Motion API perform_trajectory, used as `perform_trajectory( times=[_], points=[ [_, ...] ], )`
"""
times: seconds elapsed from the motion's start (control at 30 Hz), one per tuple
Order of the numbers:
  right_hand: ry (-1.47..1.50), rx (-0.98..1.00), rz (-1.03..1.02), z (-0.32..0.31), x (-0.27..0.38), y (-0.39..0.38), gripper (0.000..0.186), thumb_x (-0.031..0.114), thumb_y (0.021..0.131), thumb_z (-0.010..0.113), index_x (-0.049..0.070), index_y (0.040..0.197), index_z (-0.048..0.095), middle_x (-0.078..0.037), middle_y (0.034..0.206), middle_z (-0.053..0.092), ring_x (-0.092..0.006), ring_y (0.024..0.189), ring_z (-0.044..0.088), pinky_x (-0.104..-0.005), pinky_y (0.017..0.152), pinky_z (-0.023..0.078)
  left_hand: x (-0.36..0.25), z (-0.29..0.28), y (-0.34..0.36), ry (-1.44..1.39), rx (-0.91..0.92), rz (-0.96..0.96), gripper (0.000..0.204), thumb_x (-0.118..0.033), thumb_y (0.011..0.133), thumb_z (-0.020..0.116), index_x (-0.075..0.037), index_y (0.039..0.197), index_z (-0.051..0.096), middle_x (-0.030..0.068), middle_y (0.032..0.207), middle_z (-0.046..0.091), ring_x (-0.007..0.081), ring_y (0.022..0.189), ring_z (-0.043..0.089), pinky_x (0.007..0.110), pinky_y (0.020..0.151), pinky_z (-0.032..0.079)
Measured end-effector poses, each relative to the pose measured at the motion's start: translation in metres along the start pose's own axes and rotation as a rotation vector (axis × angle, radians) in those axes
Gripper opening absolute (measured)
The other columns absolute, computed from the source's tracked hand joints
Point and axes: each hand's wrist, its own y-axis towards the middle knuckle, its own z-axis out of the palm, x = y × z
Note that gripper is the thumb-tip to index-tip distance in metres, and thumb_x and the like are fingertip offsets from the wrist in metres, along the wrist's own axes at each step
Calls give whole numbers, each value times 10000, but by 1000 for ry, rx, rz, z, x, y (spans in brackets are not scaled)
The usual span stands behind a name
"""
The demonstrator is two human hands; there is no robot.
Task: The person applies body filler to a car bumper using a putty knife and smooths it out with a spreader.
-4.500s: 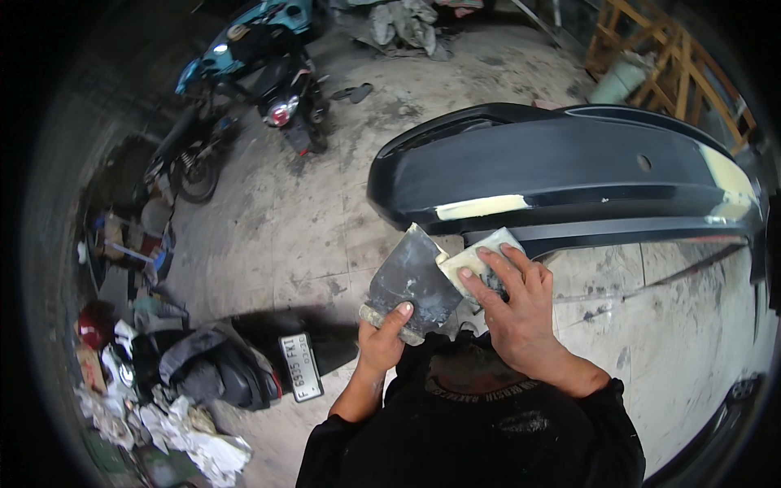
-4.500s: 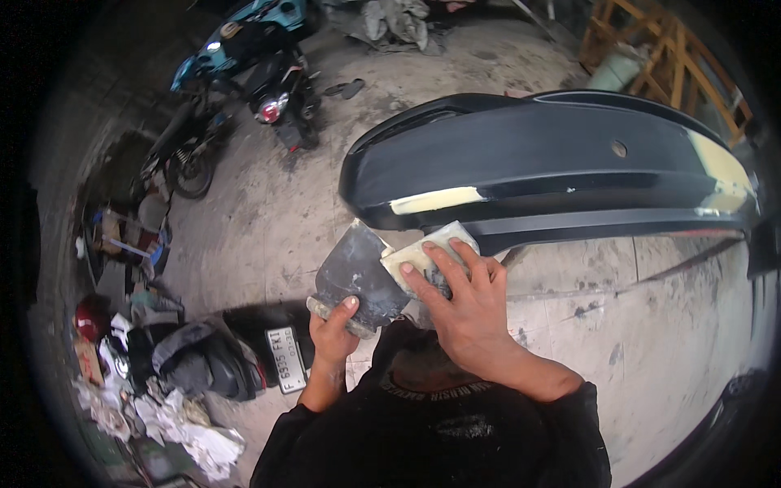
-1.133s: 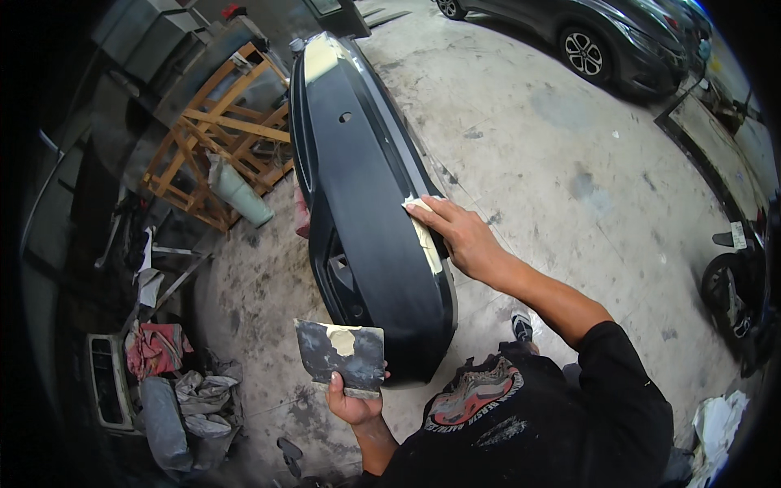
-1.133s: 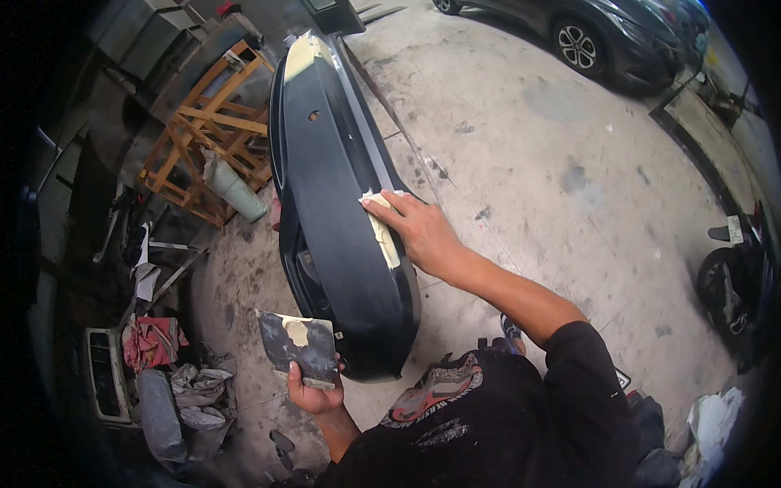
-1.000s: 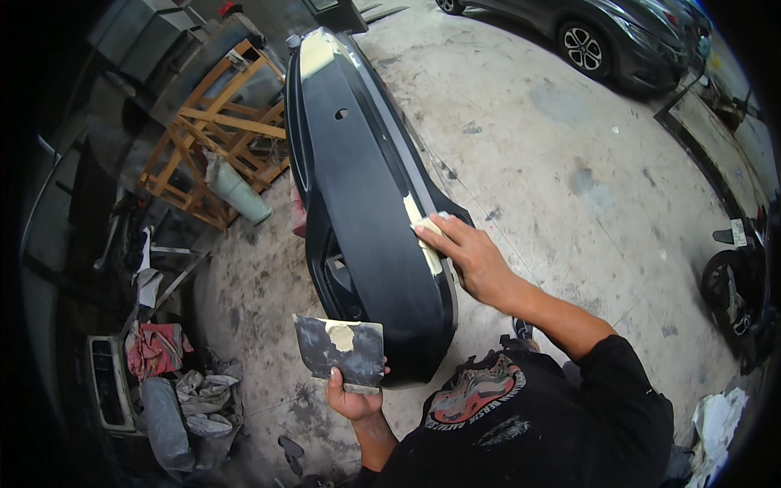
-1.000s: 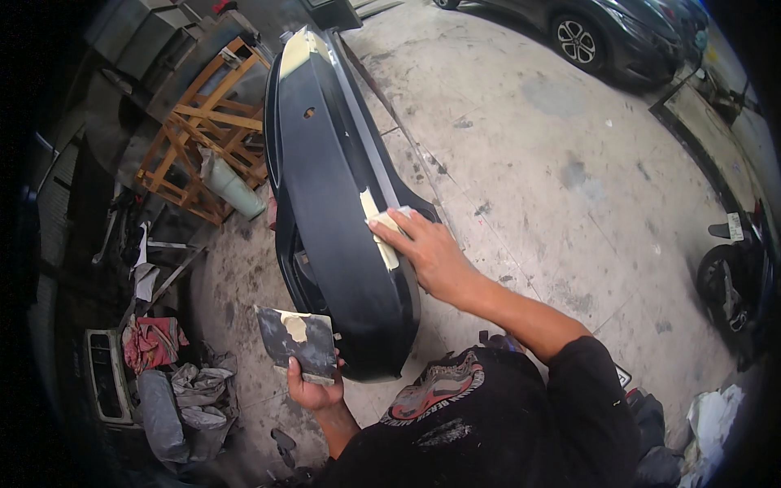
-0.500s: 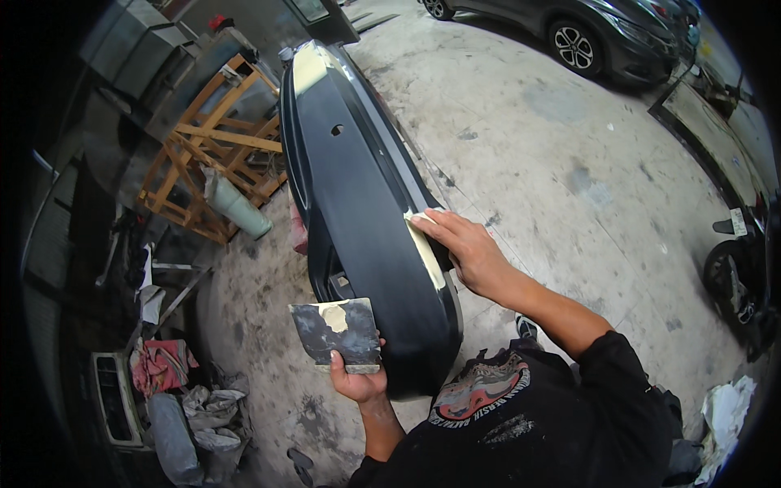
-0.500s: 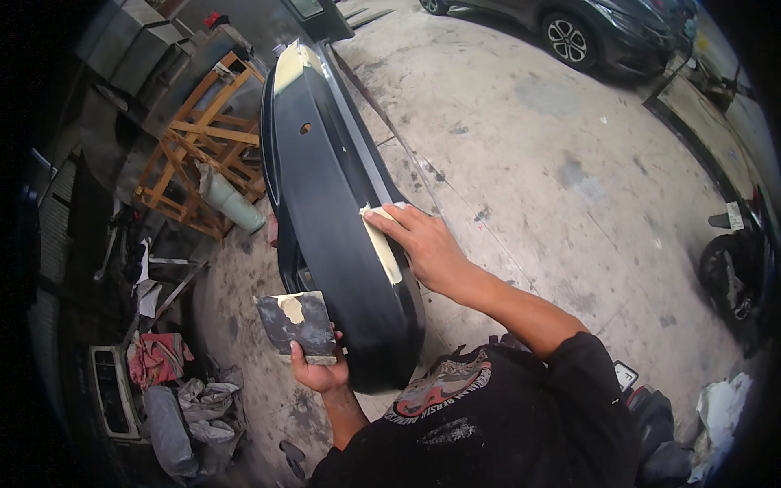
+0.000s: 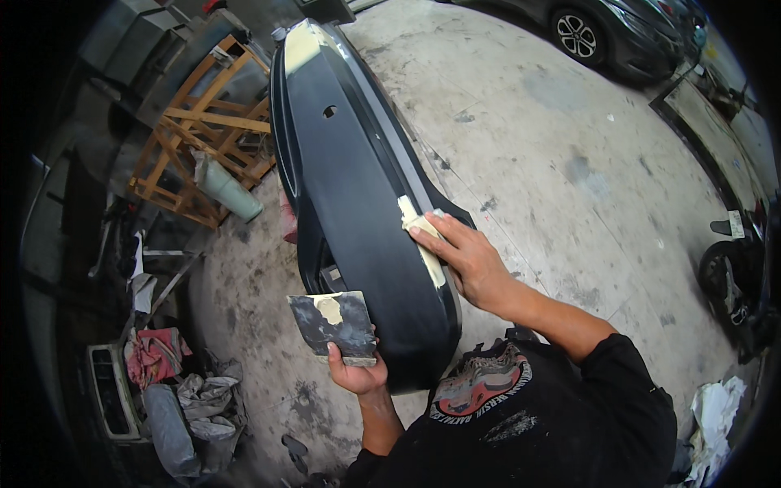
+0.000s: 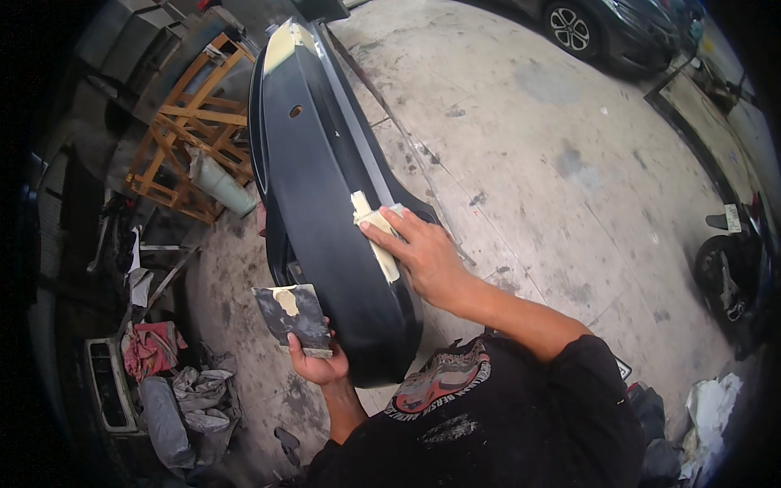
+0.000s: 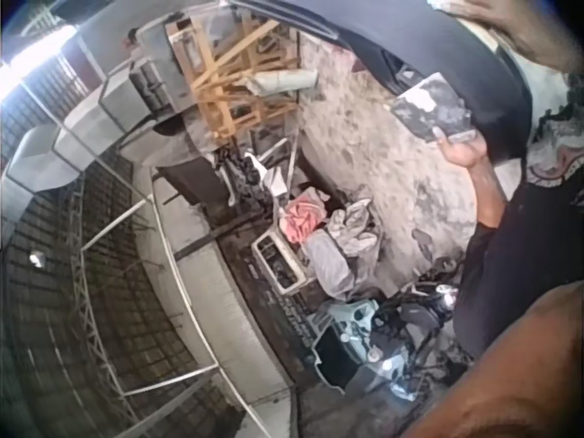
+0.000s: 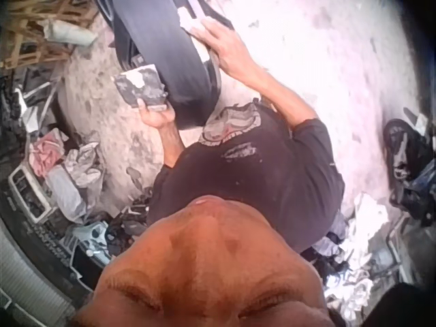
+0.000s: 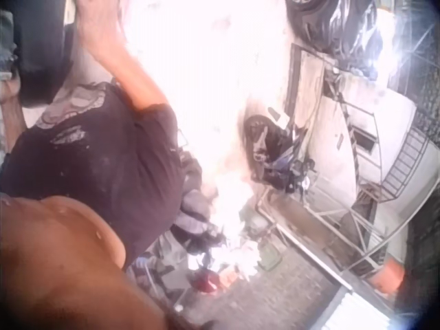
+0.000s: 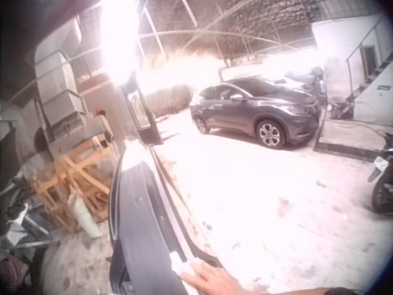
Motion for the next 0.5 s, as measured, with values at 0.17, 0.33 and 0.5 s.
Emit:
perform_trajectory(
  times=[0.17,0.33,0.5],
  points=[
    [-19,-22,14,4,15,-40,610,-3,824,557,171,1406,500,-227,1409,463,-469,1222,500,-495,924,437,4,3,1,11,13,13,489,-365,973,421,14,1268,513,158,1045,677,299,809,686,361,654,564],
    [24,38,58,7,30,-77,654,-52,791,581,171,1401,507,-240,1445,419,-503,1301,416,-508,980,412,5,9,2,0,-43,19,446,-339,996,409,8,1248,530,148,1024,684,276,808,682,338,655,556],
    [15,111,56,-6,31,-103,654,-60,787,572,186,1390,520,-209,1450,430,-477,1297,434,-502,976,411,2,8,0,2,54,-6,448,-337,996,410,11,1250,530,154,1031,682,275,843,680,347,665,562]
  ],
)
